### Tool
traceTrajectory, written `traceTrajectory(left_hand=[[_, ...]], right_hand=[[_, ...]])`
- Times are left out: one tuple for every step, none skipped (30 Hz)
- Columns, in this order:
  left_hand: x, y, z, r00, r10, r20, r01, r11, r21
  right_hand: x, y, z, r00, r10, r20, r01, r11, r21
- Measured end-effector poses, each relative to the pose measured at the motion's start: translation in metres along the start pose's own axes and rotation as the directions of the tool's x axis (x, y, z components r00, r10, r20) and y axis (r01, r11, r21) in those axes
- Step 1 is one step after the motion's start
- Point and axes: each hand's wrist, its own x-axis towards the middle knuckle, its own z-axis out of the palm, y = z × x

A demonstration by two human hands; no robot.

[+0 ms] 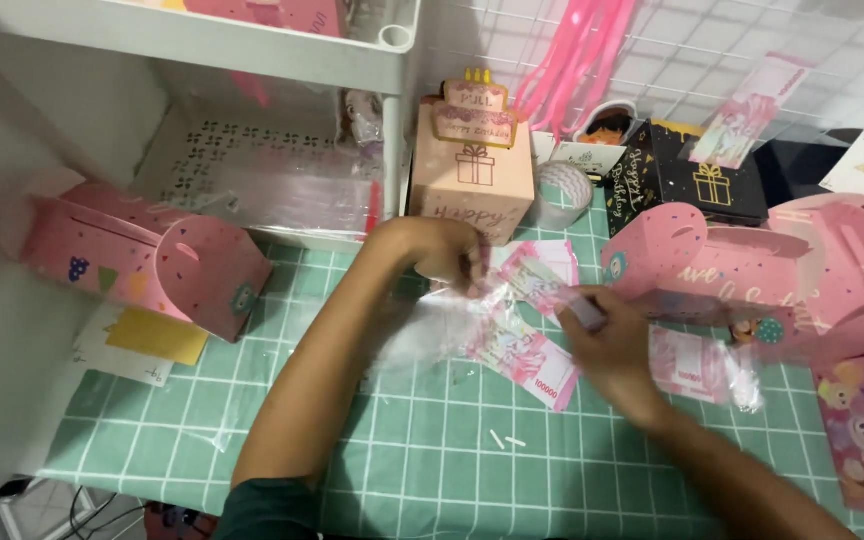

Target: The person places stacks of pink paper money into small clear plastic bags on a green cutting mat. They seal the bags and arrange them on the table among various pink gift boxes and party supplies.

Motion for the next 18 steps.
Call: traceTrajectory(left_hand=[[-0.002, 0.001, 0.001, 1.000, 0.003, 0.000, -0.003, 1.000, -0.001], [-0.003, 0.002, 0.002, 1.000, 0.006, 0.003, -0.006, 0.999, 0.033], [-0.003, 0.003, 0.004, 1.000, 0.009, 0.011, -0.010, 0.998, 0.065], [-0.003, 0.003, 0.007, 1.000, 0.013, 0.015, -0.014, 0.998, 0.062], [-0.003, 0.003, 0.009, 1.000, 0.000, 0.018, 0.000, 1.000, 0.023], [-0.003, 0.004, 0.011, 1.000, -0.014, 0.021, 0.014, 1.000, -0.016], [-0.008, 0.008, 0.010, 1.000, -0.011, 0.022, 0.012, 1.000, -0.017], [-0.012, 0.012, 0.009, 1.000, -0.001, 0.011, 0.002, 1.000, -0.017], [-0.016, 0.017, 0.008, 1.000, 0.009, 0.000, -0.009, 1.000, -0.015], [-0.017, 0.019, 0.007, 1.000, 0.012, 0.002, -0.012, 1.000, -0.015], [-0.018, 0.021, 0.006, 1.000, 0.011, -0.025, -0.010, 1.000, 0.029], [-0.019, 0.022, 0.004, 0.999, 0.011, -0.052, -0.008, 0.997, 0.073], [-0.019, 0.021, 0.004, 0.999, 0.012, -0.051, -0.008, 0.997, 0.072], [-0.018, 0.020, 0.003, 0.998, 0.018, -0.068, -0.010, 0.994, 0.105], [-0.017, 0.018, 0.003, 0.996, 0.022, -0.084, -0.011, 0.991, 0.135], [-0.020, 0.020, 0.002, 0.996, 0.020, -0.082, -0.009, 0.991, 0.131], [-0.023, 0.022, 0.002, 0.995, 0.028, -0.094, -0.013, 0.988, 0.152], [-0.026, 0.023, 0.002, 0.994, 0.035, -0.105, -0.017, 0.985, 0.173]], right_hand=[[0.004, -0.006, -0.002, 1.000, 0.000, -0.001, 0.000, 1.000, -0.003], [0.008, -0.012, -0.004, 1.000, -0.005, -0.011, 0.006, 1.000, 0.020], [0.011, -0.017, -0.006, 1.000, -0.006, -0.022, 0.006, 0.999, 0.041], [0.008, -0.033, -0.006, 1.000, -0.001, -0.022, 0.002, 0.999, 0.036], [0.006, -0.049, -0.006, 0.997, -0.049, -0.067, 0.055, 0.995, 0.083], [0.004, -0.065, -0.006, 0.989, -0.095, -0.114, 0.109, 0.986, 0.126], [0.007, -0.059, -0.001, 0.989, -0.094, -0.114, 0.108, 0.986, 0.124], [0.010, -0.053, 0.004, 0.971, -0.188, -0.151, 0.206, 0.972, 0.113], [0.014, -0.047, 0.009, 0.942, -0.279, -0.188, 0.301, 0.949, 0.098], [0.015, -0.037, 0.015, 0.942, -0.278, -0.188, 0.299, 0.950, 0.095], [0.016, -0.027, 0.023, 0.927, -0.330, -0.176, 0.349, 0.933, 0.088], [0.017, -0.016, 0.030, 0.909, -0.382, -0.164, 0.399, 0.914, 0.081], [0.013, -0.020, 0.029, 0.910, -0.382, -0.163, 0.398, 0.914, 0.081], [0.009, -0.024, 0.029, 0.929, -0.345, -0.137, 0.364, 0.918, 0.158], [0.003, -0.027, 0.030, 0.946, -0.307, -0.106, 0.324, 0.916, 0.235], [0.004, -0.030, 0.027, 0.947, -0.305, -0.102, 0.321, 0.917, 0.236], [0.005, -0.032, 0.025, 0.941, -0.333, -0.056, 0.334, 0.893, 0.302], [0.005, -0.035, 0.023, 0.932, -0.363, -0.013, 0.341, 0.865, 0.369]])
